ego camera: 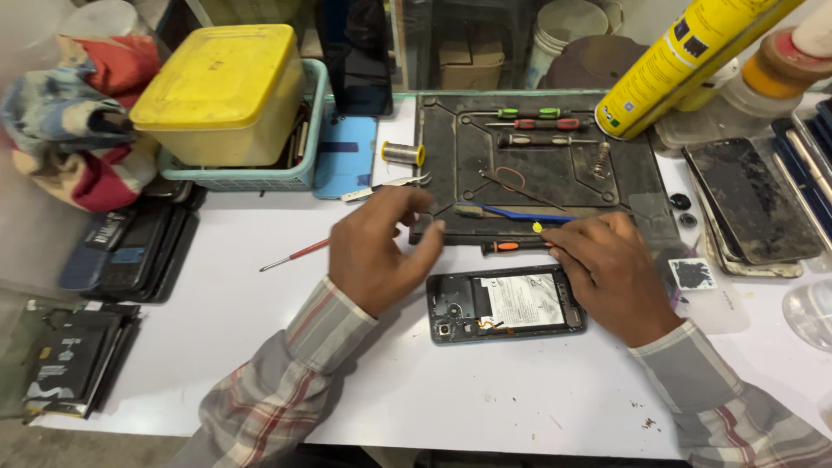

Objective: The person works on a disassembled smartphone on a repair bench. They first pry and press the battery inside the phone chassis by hand, then use a screwdriver on the phone, retrieve a tube of adhesive, unscrew its cap, and squeeze adhesive along the edges of the phone frame.

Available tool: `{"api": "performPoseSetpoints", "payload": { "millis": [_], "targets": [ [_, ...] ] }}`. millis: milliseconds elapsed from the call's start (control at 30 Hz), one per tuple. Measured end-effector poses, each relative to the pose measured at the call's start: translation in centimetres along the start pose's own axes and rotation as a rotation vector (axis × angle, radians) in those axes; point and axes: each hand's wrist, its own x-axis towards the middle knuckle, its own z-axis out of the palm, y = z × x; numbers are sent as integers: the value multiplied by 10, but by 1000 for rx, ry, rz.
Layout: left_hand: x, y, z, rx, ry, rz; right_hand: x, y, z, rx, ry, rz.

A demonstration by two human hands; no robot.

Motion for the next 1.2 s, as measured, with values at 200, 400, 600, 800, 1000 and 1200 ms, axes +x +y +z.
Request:
{"api": "performPoseSetpoints", "payload": {
  "millis": [200,400,600,800,1000,1200],
  "targets": [
    [0,-21,-54,314,157,72,-4,-11,3,-40,0,-3],
    [10,-48,-101,594,232,44,-6,-20,7,-55,10,-4],
    [26,-74,-124,675,284,22,-8,-24,9,-33,20,15],
    [38,-86,-138,638,349,55,-6,-24,10,-50,32,15],
    [52,-97,-160,621,415,64,15,-45,12,-14,47,-68],
    [63,-111,-180,625,430,51,96,-109,34,55,18,-313]
  ]
}}
